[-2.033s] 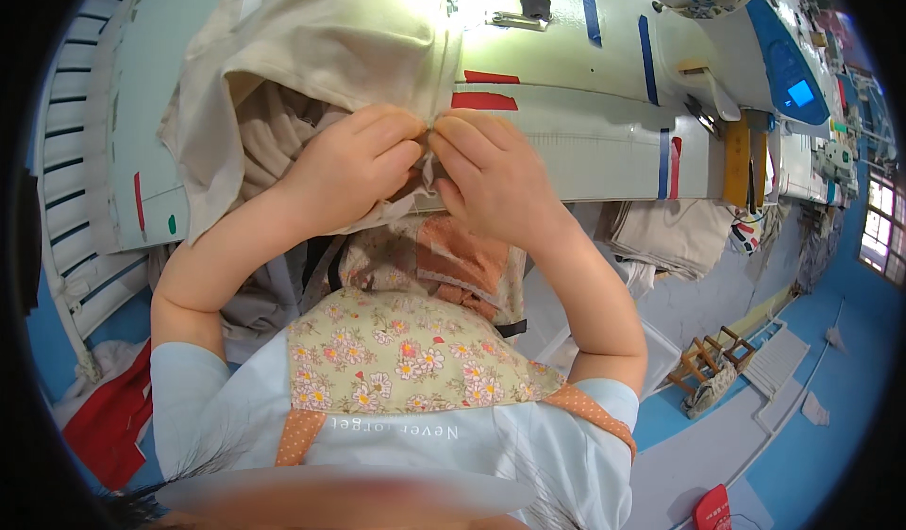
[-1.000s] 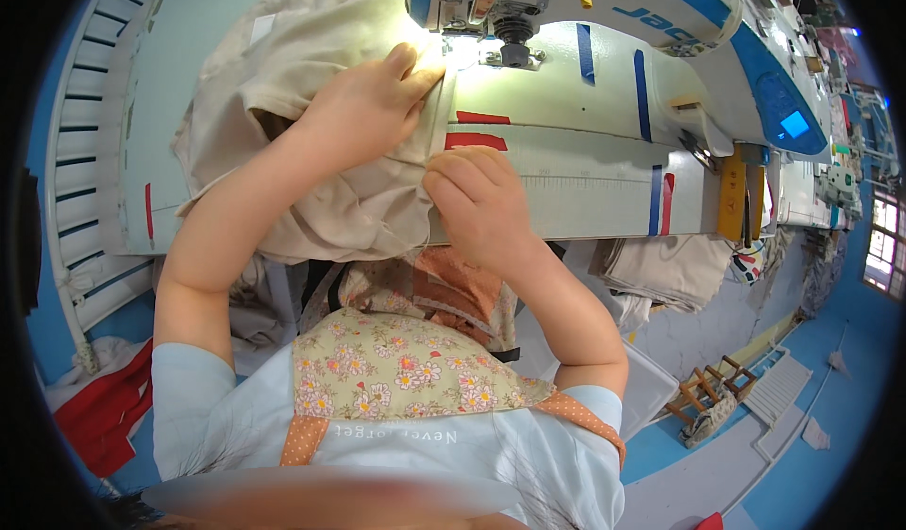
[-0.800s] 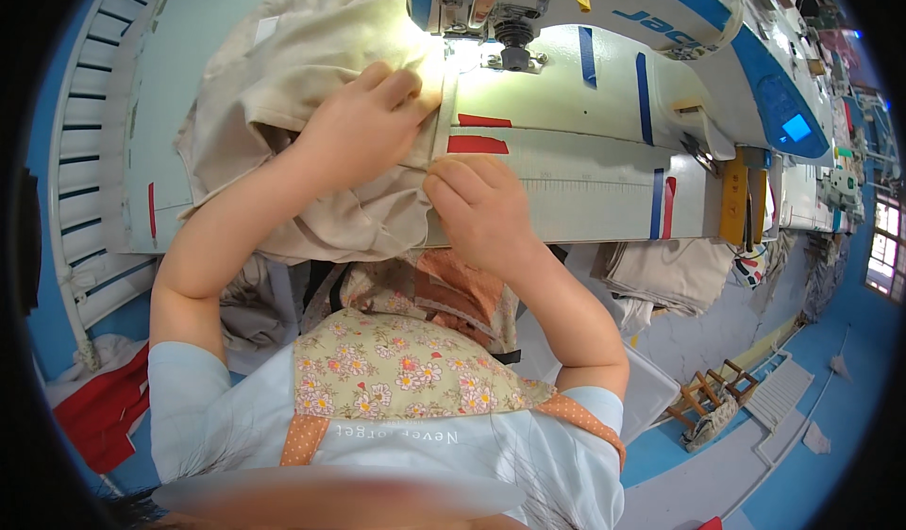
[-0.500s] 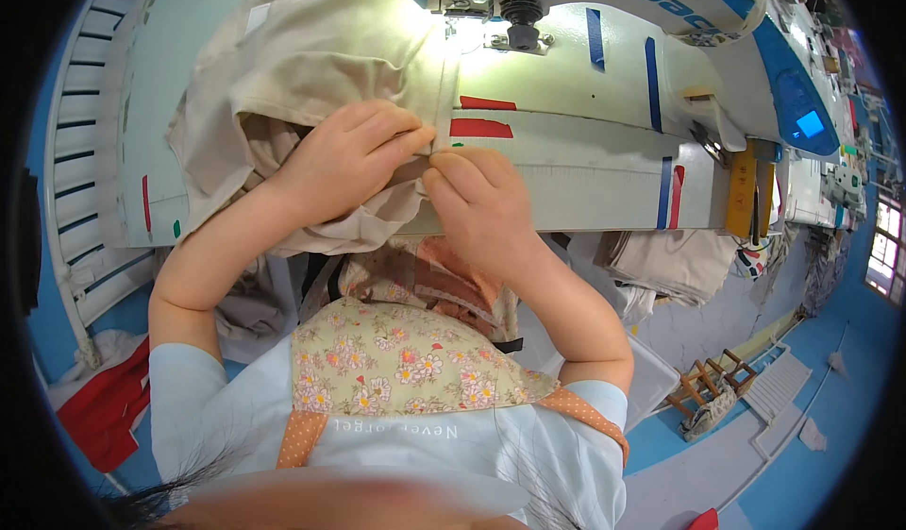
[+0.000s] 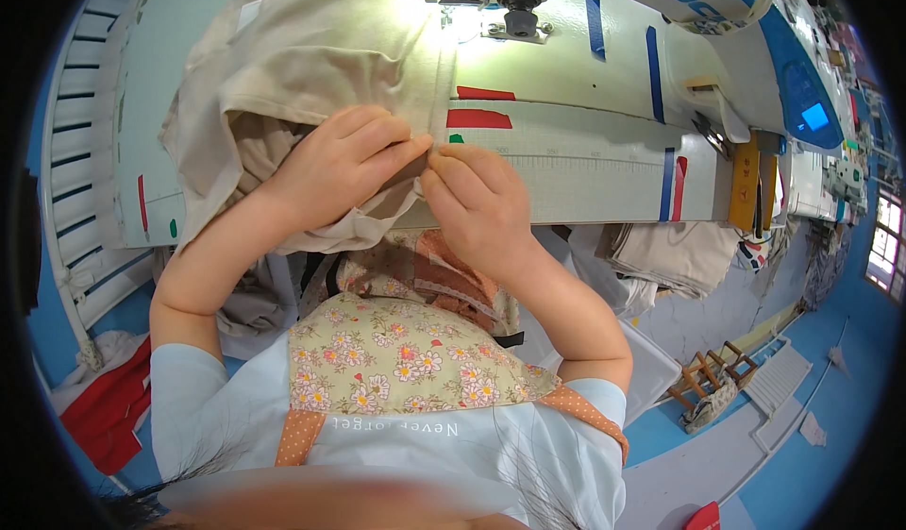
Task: Using an industrial sewing machine to sew fabric panels together to manufacture a bag.
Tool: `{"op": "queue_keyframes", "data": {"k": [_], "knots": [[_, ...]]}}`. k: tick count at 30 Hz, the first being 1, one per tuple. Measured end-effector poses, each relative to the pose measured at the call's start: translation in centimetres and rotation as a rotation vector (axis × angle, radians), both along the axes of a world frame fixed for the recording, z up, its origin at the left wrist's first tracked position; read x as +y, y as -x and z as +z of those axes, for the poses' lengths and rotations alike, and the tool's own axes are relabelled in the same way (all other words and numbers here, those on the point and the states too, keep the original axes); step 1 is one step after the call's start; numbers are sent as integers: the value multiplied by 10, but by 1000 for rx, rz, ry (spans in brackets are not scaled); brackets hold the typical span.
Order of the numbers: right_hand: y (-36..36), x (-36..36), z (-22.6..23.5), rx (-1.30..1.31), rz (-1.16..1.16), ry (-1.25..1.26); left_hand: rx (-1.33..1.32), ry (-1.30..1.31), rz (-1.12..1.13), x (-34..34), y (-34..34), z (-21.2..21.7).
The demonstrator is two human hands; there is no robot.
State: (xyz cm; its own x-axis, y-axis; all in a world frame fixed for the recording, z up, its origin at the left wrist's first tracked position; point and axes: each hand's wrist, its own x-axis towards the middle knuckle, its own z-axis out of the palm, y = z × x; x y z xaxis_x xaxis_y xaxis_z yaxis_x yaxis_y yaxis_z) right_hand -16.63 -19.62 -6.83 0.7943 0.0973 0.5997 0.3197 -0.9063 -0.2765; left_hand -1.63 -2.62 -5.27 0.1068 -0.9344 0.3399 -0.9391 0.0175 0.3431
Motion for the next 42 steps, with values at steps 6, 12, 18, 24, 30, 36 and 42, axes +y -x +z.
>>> {"op": "queue_keyframes", "data": {"k": [6, 12, 18, 24, 30, 36, 42], "knots": [[4, -1, 3, 68, -4, -21, 3, -17, 22, -2, 5, 1], [-2, -4, 5, 22, 28, 2, 75, -28, -1, 0, 5, 2], [1, -11, 11, 112, 100, 31, 52, -32, 2, -2, 8, 2], [-3, -15, 9, 103, 90, 17, 47, 4, -24, -8, -1, 4], [-28, -30, 12, 97, 79, 58, 63, -7, 16, -23, -19, 3], [-30, -33, 9, 114, 101, 42, 29, 20, 6, -24, -23, 0], [-43, -44, 12, 115, 107, 62, 1, -53, 5, -34, -34, 2]]}}
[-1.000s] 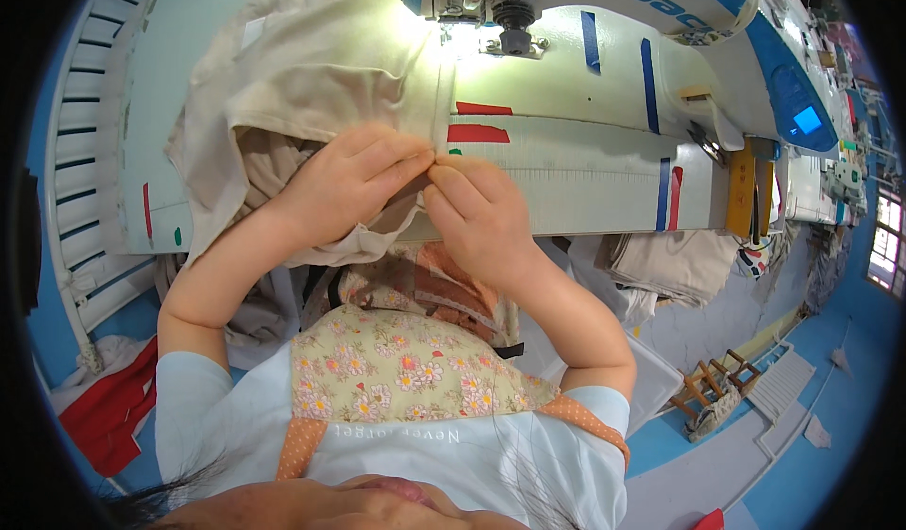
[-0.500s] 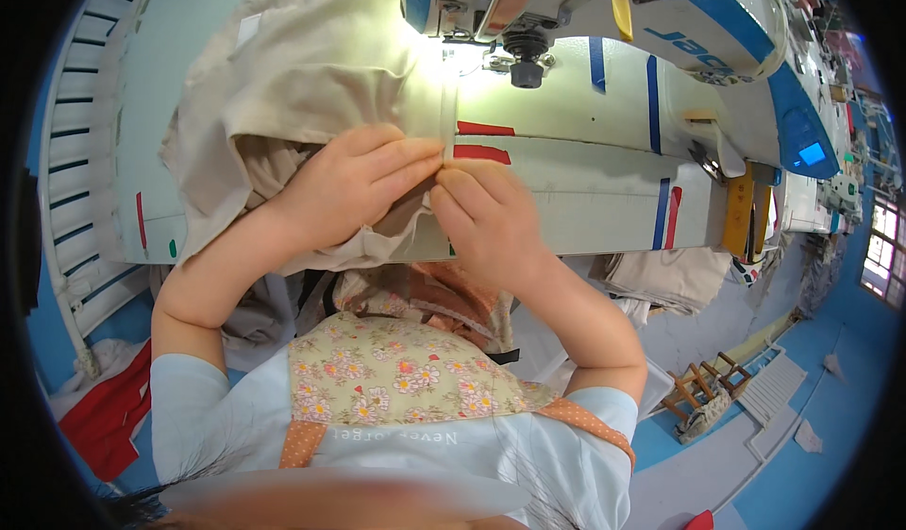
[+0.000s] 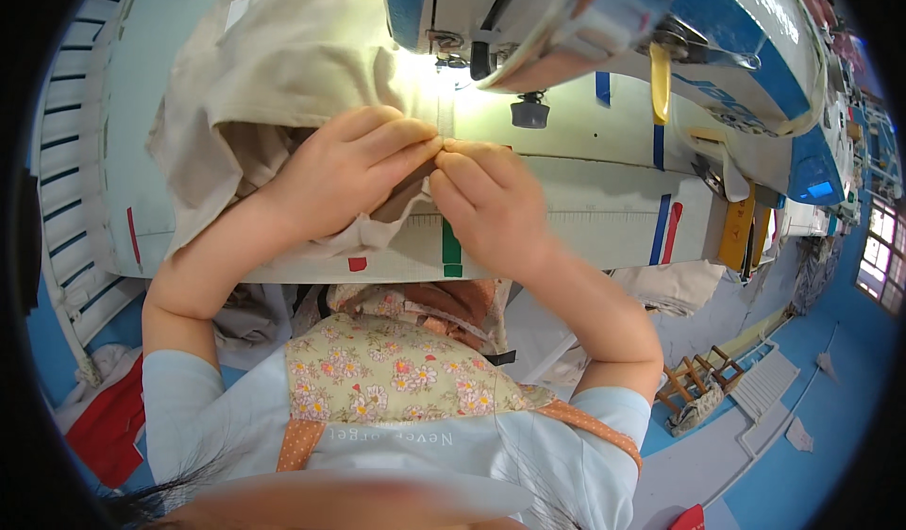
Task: Using an industrial sewing machine to sew fabric panels together to manufacture a bag.
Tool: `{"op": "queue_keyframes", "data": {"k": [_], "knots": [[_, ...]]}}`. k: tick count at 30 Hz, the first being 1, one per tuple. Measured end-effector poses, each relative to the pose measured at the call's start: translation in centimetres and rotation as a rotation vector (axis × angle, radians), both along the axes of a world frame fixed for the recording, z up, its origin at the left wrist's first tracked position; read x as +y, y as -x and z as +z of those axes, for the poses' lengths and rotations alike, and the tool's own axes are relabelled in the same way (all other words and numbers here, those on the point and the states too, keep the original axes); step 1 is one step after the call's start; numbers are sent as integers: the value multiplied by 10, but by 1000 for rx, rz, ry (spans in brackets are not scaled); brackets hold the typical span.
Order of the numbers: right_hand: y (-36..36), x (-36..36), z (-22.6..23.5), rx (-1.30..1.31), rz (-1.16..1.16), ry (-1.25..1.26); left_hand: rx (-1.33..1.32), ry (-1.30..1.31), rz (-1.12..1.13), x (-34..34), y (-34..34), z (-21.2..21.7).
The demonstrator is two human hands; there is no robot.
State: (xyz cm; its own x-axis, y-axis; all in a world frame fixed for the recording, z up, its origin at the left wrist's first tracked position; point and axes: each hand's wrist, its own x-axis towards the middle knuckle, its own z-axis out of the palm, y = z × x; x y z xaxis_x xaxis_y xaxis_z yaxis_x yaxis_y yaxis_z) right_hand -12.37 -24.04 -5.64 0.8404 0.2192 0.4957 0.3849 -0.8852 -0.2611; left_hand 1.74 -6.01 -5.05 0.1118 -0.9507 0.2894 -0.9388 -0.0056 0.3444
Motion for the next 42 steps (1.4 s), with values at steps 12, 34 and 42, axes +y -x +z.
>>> {"op": "queue_keyframes", "data": {"k": [12, 34, 42], "knots": [[-1, -3, -2, 16, 2, -58, -20, 42, 2, 8, 4, -1], [5, 3, -5, -19, 47, 0, -25, 33, 14, 5, 3, 0], [-9, -6, 3, 59, 16, 44, 25, 44, 3, -4, -13, -5]]}}
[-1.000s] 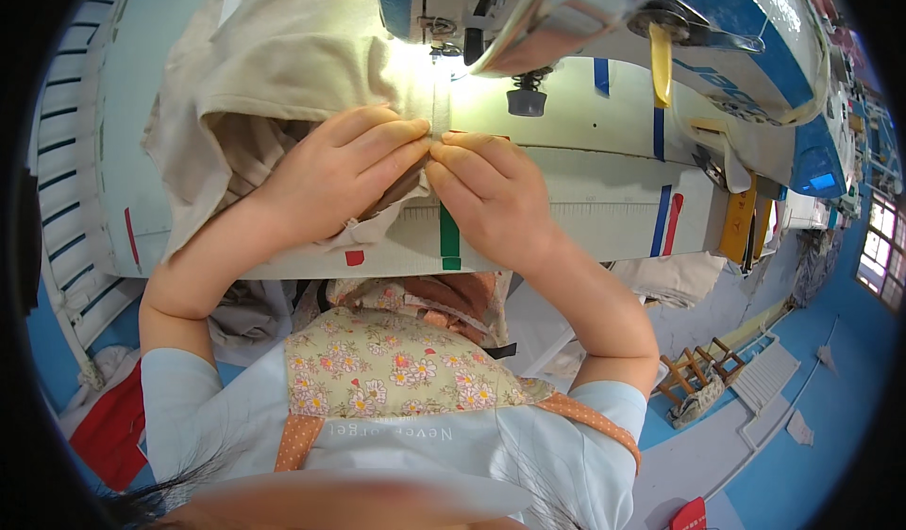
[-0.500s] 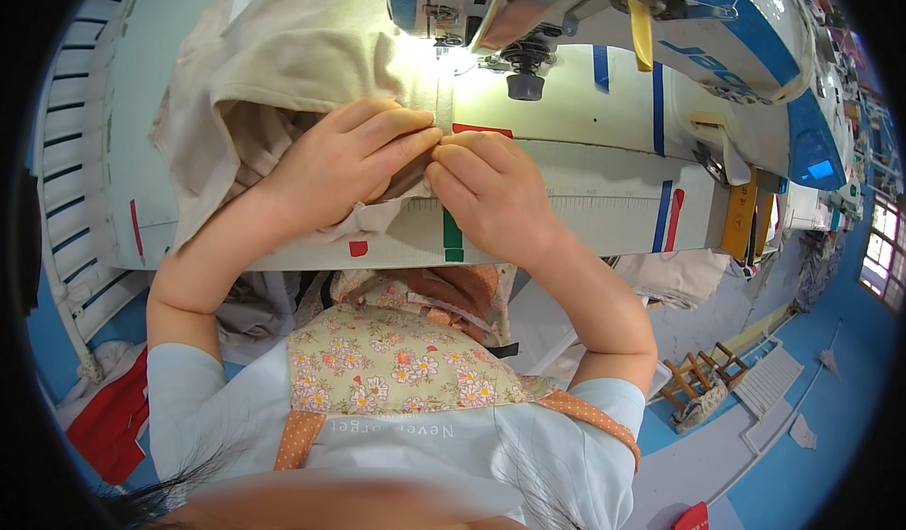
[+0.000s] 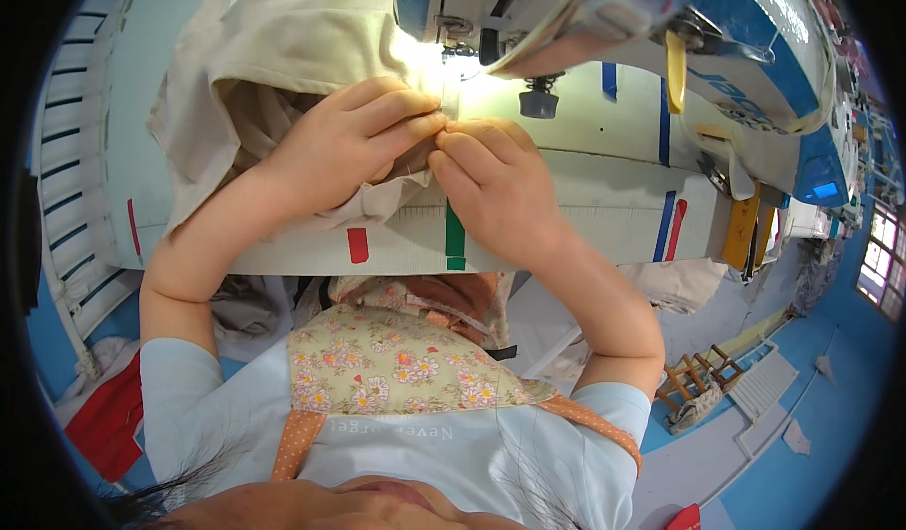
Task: Using an industrial sewing machine to sew fabric panels together to manufacture a bag.
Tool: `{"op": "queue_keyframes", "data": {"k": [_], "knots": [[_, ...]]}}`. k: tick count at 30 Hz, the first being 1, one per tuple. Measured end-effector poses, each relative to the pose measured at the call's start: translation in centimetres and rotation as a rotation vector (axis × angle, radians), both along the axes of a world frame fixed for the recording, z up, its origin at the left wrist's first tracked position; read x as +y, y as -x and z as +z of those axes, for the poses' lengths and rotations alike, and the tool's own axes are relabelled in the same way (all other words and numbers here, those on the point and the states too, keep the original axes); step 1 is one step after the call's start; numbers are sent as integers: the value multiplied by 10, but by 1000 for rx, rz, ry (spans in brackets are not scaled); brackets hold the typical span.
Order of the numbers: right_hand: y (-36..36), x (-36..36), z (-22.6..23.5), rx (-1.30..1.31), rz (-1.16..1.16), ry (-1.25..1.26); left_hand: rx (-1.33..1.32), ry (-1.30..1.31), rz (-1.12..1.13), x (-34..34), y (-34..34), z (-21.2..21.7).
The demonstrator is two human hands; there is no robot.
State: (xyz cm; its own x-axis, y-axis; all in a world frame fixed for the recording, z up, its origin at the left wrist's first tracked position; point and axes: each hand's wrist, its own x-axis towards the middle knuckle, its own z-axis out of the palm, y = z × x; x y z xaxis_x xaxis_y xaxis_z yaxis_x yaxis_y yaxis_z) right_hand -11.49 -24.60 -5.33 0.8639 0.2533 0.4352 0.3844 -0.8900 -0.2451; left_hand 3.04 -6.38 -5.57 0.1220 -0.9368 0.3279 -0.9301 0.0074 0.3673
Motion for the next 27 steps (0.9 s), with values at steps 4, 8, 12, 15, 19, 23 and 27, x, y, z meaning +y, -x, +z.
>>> {"op": "queue_keyframes", "data": {"k": [4, 8, 12, 15, 19, 23, 27], "knots": [[0, -1, -3, 6, 2, -20, 30, 14, -7, -2, -2, 0], [-3, -1, -2, -9, 5, -22, 22, 24, -3, -2, -4, 0], [-4, -3, -1, 5, -10, -11, 31, 7, -4, -4, -7, -1], [-8, -5, -2, 15, -30, -22, -33, -3, -9, -7, -12, 0], [-10, -5, 2, 79, -69, -48, 10, 18, 1, -10, -19, -4], [-13, -4, 4, 164, -136, -77, 38, 15, -3, -14, -27, -4], [-15, -4, -1, 154, -158, -73, 5, 44, 15, -19, -34, -6]]}}
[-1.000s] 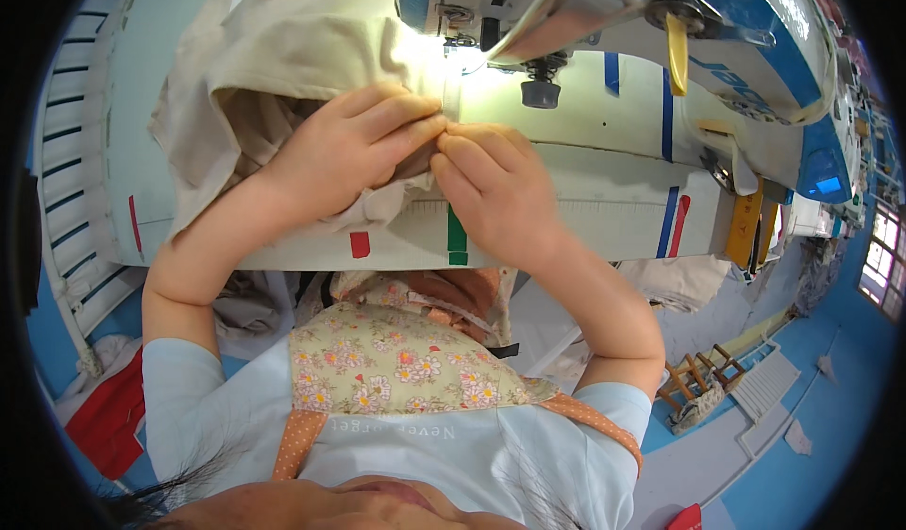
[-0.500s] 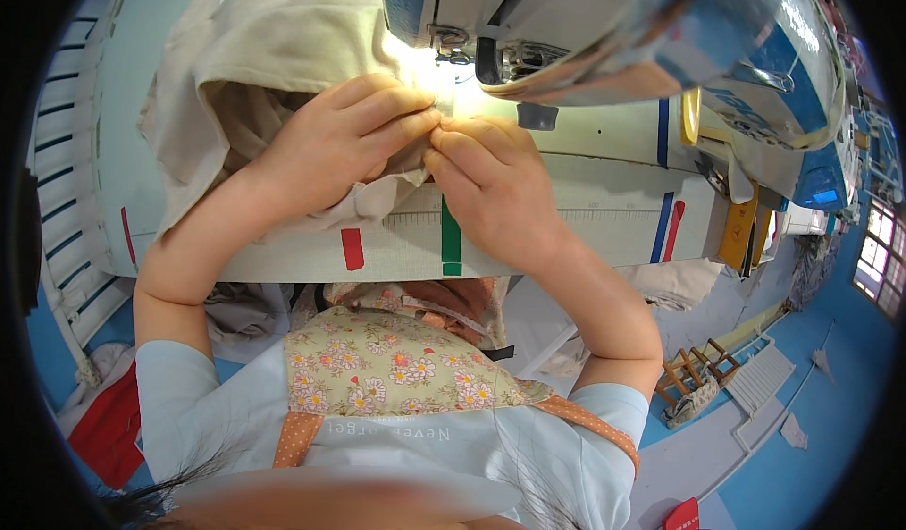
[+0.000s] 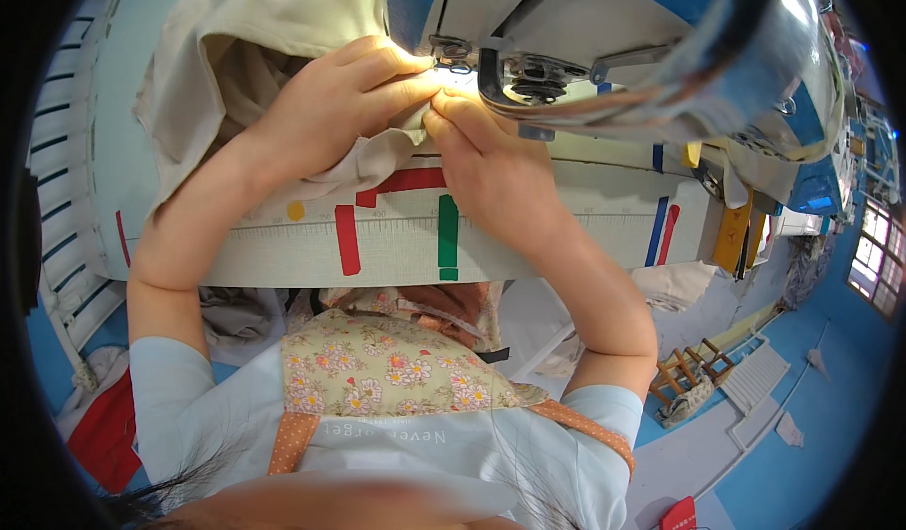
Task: Using an industrial sewing machine to sew fabric panels together to manufacture a bag.
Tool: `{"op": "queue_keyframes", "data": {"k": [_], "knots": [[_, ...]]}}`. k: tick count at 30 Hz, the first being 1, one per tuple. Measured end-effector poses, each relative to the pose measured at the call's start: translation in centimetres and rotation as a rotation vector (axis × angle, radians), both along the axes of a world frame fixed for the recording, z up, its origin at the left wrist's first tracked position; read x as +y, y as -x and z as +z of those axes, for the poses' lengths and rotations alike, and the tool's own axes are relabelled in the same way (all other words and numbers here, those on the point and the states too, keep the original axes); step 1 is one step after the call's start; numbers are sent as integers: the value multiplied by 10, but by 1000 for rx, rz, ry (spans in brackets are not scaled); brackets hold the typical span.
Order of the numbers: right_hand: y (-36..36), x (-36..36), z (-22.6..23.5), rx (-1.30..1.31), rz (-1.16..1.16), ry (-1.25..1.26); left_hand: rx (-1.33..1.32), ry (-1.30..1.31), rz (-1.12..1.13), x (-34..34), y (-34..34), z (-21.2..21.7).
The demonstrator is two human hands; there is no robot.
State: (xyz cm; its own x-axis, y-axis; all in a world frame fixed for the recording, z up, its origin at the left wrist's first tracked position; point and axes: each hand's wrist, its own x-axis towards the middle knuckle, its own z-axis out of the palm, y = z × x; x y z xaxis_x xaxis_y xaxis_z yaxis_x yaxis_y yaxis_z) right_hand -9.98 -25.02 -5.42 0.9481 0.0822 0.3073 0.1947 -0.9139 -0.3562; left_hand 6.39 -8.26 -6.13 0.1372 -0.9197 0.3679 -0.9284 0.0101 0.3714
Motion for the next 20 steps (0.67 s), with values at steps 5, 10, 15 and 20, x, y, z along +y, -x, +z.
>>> {"op": "queue_keyframes", "data": {"k": [5, 10, 15, 20], "knots": [[0, 1, -1, 26, -32, -9, -30, 46, 27, -4, -5, -3], [-3, 3, -2, 10, -50, -6, -53, 80, 25, -6, -9, -4], [-6, 3, -3, -30, -41, 3, -72, 99, 28, -6, -11, -8], [-7, -1, -9, -84, -19, -48, -43, -10, -7, 2, -14, 0]]}}
